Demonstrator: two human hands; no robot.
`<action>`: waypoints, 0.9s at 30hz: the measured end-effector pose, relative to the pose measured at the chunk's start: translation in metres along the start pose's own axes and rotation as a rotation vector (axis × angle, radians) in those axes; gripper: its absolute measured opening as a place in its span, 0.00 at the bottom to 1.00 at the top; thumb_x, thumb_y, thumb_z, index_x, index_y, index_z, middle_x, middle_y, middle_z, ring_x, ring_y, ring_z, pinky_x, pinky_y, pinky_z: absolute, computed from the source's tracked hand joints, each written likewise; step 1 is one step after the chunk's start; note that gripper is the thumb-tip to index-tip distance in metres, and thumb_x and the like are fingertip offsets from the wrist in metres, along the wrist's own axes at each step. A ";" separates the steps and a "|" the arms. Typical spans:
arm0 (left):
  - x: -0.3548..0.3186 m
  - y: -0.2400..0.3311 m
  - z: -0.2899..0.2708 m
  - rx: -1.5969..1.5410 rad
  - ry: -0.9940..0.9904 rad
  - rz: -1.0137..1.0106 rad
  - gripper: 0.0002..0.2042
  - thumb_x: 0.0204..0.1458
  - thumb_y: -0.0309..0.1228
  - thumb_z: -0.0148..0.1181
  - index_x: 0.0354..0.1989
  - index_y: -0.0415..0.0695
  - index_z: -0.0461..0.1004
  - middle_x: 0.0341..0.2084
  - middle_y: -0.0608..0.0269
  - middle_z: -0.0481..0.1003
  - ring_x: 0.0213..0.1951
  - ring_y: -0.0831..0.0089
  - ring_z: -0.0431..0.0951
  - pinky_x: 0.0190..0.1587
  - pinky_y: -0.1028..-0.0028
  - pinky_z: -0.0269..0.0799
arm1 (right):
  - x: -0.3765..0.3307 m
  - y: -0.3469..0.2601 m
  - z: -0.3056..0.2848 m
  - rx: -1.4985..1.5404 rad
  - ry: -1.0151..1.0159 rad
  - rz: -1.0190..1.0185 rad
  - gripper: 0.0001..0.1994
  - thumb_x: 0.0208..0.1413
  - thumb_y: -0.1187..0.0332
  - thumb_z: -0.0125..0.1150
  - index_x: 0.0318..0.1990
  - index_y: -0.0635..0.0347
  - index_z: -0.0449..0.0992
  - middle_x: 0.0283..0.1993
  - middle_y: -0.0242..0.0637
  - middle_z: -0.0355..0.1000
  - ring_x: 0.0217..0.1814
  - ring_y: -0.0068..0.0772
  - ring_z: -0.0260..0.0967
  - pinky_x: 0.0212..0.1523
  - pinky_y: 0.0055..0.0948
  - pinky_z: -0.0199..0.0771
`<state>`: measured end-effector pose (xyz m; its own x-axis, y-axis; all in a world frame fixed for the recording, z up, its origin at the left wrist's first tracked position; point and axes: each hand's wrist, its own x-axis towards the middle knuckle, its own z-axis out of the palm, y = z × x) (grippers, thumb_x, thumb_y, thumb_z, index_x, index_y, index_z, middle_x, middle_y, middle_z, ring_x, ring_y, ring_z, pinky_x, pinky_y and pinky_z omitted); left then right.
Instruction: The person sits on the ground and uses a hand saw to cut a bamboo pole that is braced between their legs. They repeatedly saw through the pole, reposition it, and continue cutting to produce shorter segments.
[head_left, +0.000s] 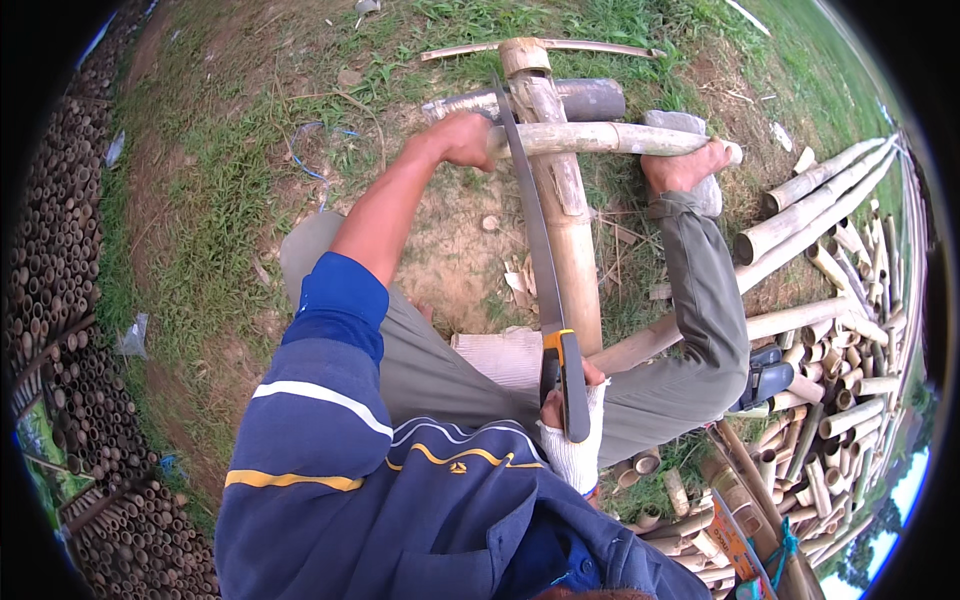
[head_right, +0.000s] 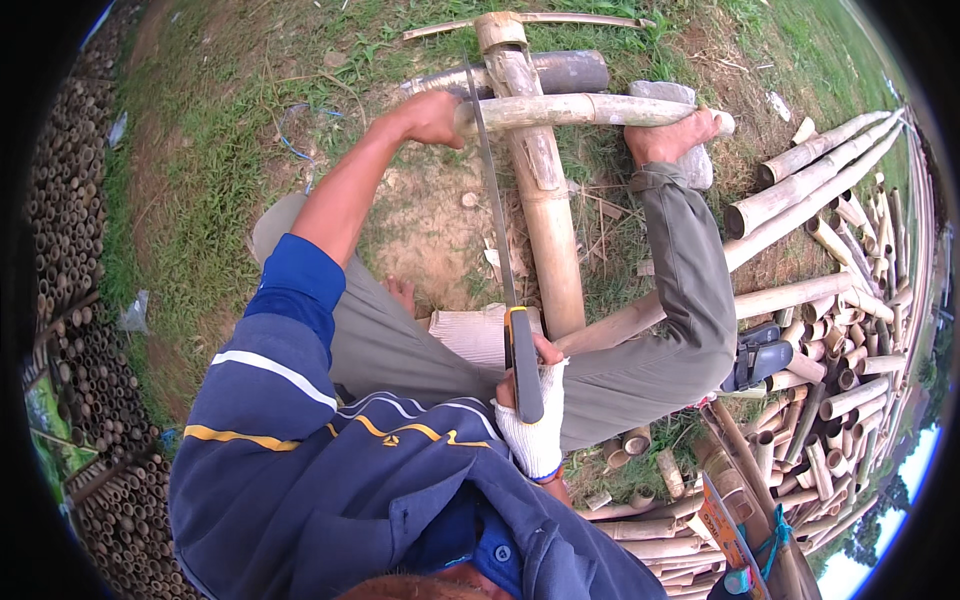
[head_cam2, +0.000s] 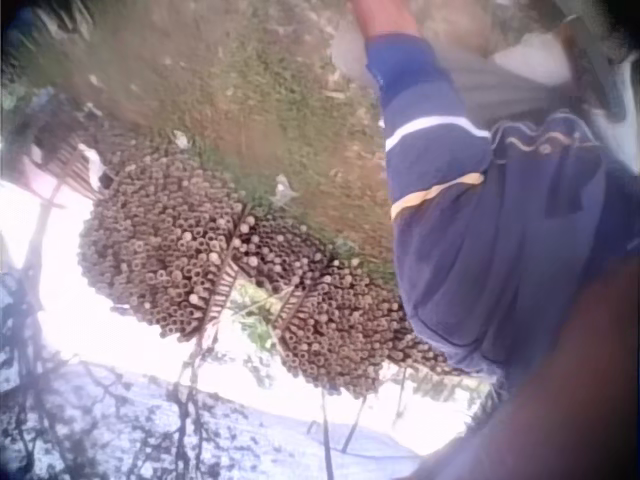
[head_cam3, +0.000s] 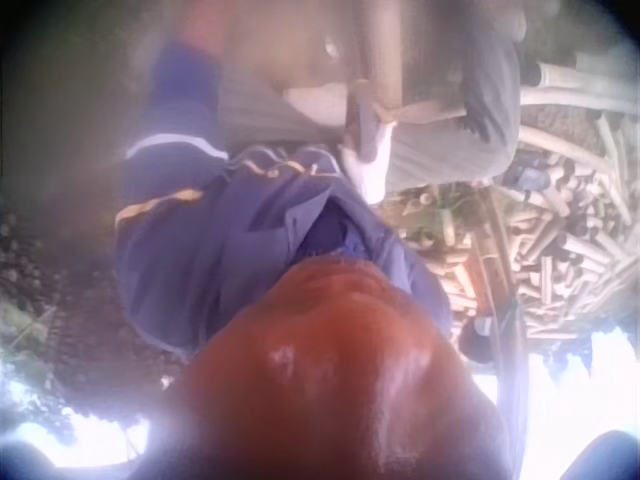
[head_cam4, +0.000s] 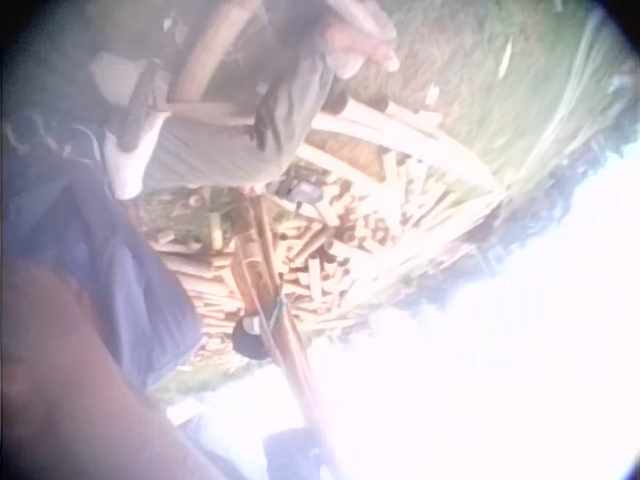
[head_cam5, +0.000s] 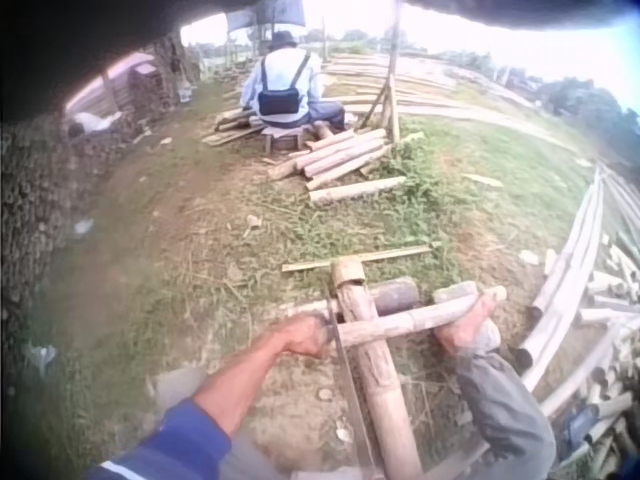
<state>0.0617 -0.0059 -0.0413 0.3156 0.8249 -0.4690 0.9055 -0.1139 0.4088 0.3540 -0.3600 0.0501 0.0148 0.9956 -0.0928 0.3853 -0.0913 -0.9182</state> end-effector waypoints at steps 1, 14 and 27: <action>0.004 0.005 0.002 0.030 0.012 0.019 0.28 0.44 0.42 0.77 0.49 0.32 0.82 0.45 0.39 0.83 0.46 0.50 0.85 0.53 0.59 0.81 | -0.007 -0.015 -0.009 0.174 -0.038 0.279 0.28 0.58 0.78 0.58 0.68 0.61 0.65 0.54 0.39 0.69 0.49 0.29 0.69 0.58 0.32 0.70; 0.012 -0.007 -0.011 0.025 0.055 0.000 0.33 0.40 0.44 0.78 0.53 0.33 0.81 0.46 0.40 0.84 0.48 0.51 0.85 0.57 0.60 0.80 | 0.106 -0.008 0.032 0.054 -0.055 -0.118 0.30 0.58 0.80 0.62 0.69 0.61 0.65 0.42 0.33 0.70 0.41 0.21 0.68 0.47 0.25 0.73; 0.009 0.011 0.008 0.051 0.193 -0.036 0.31 0.42 0.43 0.81 0.52 0.34 0.82 0.48 0.41 0.84 0.52 0.53 0.85 0.57 0.59 0.79 | 0.180 -0.021 0.071 0.150 -0.014 -0.063 0.25 0.59 0.78 0.61 0.64 0.63 0.69 0.49 0.42 0.75 0.50 0.34 0.74 0.54 0.32 0.75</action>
<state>0.0769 -0.0035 -0.0472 0.2272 0.9191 -0.3218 0.9299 -0.1066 0.3520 0.2827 -0.1805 0.0255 -0.0184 0.9991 -0.0376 0.2425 -0.0320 -0.9696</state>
